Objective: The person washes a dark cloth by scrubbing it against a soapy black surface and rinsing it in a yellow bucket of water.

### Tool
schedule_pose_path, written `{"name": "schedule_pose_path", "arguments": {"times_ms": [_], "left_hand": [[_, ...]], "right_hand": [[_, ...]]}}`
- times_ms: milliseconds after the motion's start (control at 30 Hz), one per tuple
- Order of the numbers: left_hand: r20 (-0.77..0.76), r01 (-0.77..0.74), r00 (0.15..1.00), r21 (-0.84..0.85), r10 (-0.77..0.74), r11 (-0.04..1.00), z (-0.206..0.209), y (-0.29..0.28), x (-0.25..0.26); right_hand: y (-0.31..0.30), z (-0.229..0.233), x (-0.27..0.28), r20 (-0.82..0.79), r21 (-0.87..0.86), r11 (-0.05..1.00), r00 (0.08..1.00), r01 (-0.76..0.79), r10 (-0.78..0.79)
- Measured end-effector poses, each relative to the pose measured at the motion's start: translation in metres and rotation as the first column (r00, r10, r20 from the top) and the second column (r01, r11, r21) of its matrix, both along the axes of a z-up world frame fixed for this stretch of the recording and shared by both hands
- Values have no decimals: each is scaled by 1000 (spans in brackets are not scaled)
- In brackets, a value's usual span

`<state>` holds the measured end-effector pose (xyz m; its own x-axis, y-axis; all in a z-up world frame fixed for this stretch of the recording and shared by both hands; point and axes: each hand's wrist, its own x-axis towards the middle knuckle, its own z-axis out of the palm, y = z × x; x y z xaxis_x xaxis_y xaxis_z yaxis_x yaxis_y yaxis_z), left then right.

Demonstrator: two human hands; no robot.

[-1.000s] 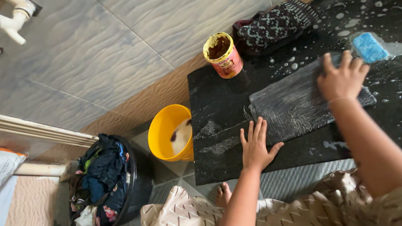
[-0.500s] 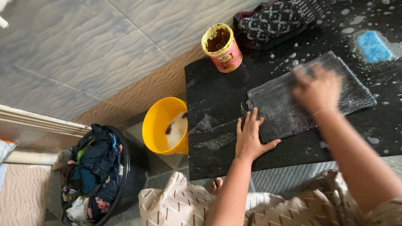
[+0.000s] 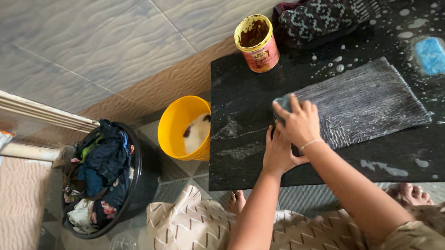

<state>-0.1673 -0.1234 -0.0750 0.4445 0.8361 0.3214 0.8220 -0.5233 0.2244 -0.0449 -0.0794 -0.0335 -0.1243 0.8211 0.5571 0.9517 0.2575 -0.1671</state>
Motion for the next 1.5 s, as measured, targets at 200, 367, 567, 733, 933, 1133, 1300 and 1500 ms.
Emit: {"name": "schedule_pose_path", "arguments": {"times_ms": [200, 367, 567, 733, 933, 1133, 1300, 1500], "left_hand": [[182, 27, 983, -69, -15, 997, -3, 1, -2], [173, 14, 985, -31, -8, 999, 2, 1, -1], [173, 6, 985, -37, 1, 999, 3, 0, -1], [111, -38, 993, 7, 37, 999, 6, 1, 1], [279, 8, 960, -60, 10, 998, 15, -1, 0], [280, 8, 960, -60, 9, 998, 9, 0, -1], [271, 27, 962, -75, -6, 997, -3, 5, -3], [163, -33, 986, 73, 21, 997, -5, 3, -3]], "right_hand": [[47, -27, 83, 93, -156, 949, 960, 275, -263], [73, -44, 195, 139, -201, 815, 839, 544, -526], [16, -22, 91, 71, -39, 946, 945, 322, -318], [-45, -6, 11, -137, -40, 993, 984, 113, -118], [-41, -30, 125, 174, -31, 865, 855, 501, -489], [-53, -24, 204, 62, -134, 783, 794, 607, -605], [-78, 2, 66, 45, -167, 938, 953, 304, -301], [-77, 7, 51, 20, -120, 971, 979, 206, -205]]}}
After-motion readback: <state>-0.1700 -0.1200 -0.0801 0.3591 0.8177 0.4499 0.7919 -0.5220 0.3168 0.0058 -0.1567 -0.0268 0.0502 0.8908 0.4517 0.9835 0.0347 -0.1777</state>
